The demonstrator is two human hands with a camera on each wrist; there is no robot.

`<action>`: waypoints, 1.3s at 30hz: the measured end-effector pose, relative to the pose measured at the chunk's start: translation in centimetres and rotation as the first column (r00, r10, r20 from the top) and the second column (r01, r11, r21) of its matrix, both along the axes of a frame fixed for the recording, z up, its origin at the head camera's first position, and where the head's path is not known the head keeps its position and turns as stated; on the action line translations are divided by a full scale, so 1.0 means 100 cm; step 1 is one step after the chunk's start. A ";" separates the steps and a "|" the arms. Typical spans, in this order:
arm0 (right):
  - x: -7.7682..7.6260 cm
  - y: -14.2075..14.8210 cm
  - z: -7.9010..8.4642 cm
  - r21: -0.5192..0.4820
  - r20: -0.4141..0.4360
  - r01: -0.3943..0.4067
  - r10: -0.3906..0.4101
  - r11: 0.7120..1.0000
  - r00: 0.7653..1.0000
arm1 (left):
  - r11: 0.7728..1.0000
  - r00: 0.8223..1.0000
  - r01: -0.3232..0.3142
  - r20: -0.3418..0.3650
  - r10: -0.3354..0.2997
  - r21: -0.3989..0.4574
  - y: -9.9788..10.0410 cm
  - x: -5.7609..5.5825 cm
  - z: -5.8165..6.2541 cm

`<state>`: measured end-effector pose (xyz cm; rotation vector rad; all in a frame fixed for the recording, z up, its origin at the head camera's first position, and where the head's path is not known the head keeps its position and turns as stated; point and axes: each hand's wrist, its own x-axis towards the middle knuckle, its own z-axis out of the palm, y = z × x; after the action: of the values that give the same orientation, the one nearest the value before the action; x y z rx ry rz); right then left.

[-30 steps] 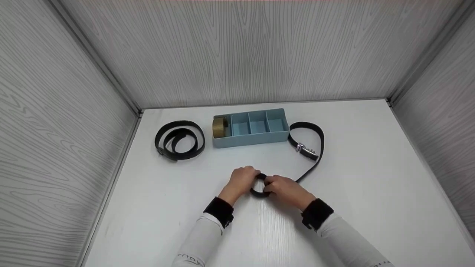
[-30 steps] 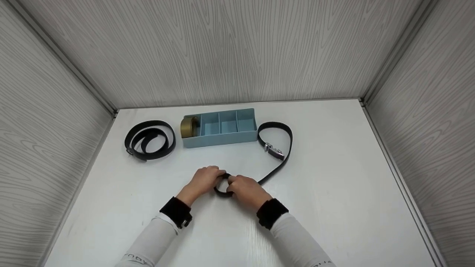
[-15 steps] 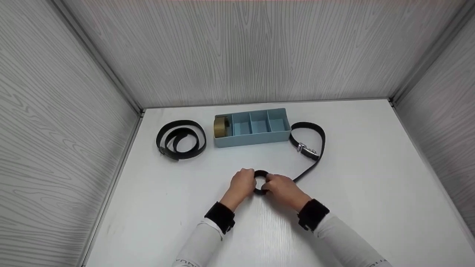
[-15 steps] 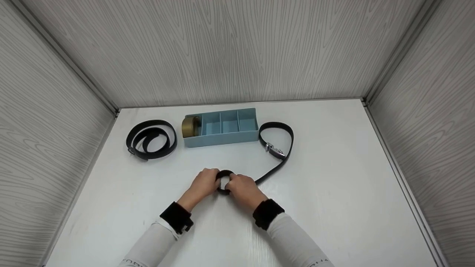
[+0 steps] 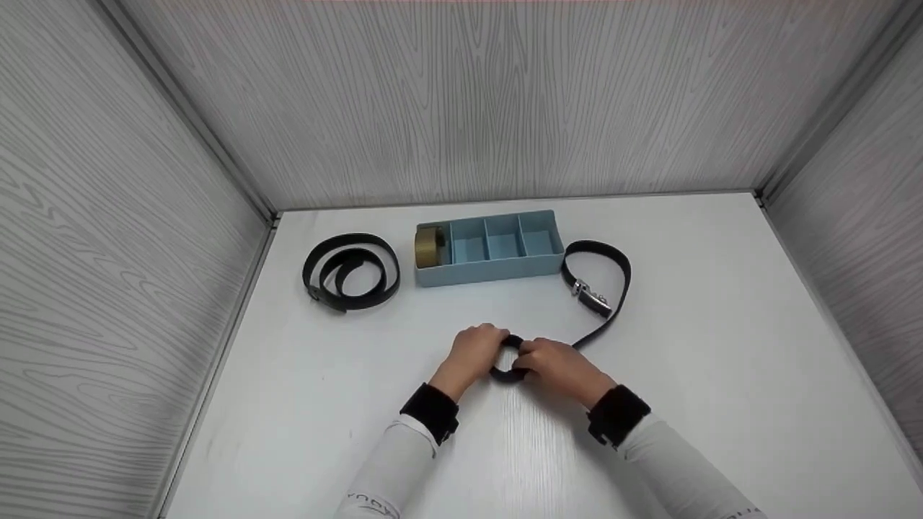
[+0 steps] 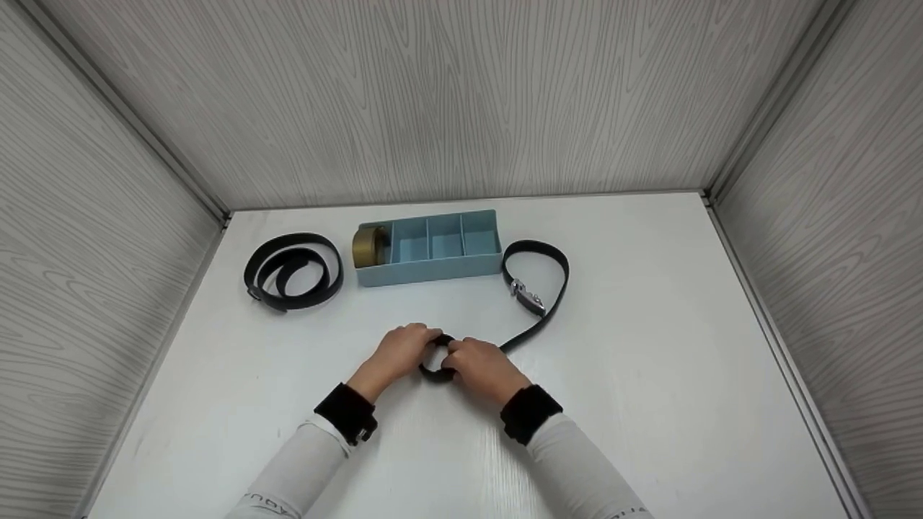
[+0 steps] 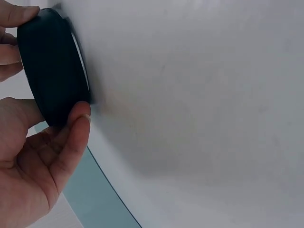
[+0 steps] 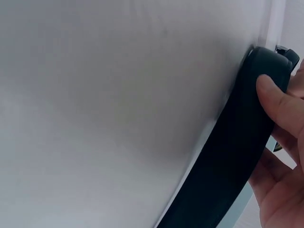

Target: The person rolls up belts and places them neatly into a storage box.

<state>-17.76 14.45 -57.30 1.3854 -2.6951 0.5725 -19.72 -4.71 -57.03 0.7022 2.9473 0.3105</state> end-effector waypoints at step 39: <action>0.003 -0.001 -0.007 -0.056 -0.089 0.110 -0.114 0.992 0.989 | 0.922 0.944 -0.316 0.174 0.282 0.222 0.011 0.008 -0.002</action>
<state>-17.43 14.30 -58.04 1.2079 -2.6458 0.5494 -18.93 -3.61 -57.22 0.2299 2.9025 0.7308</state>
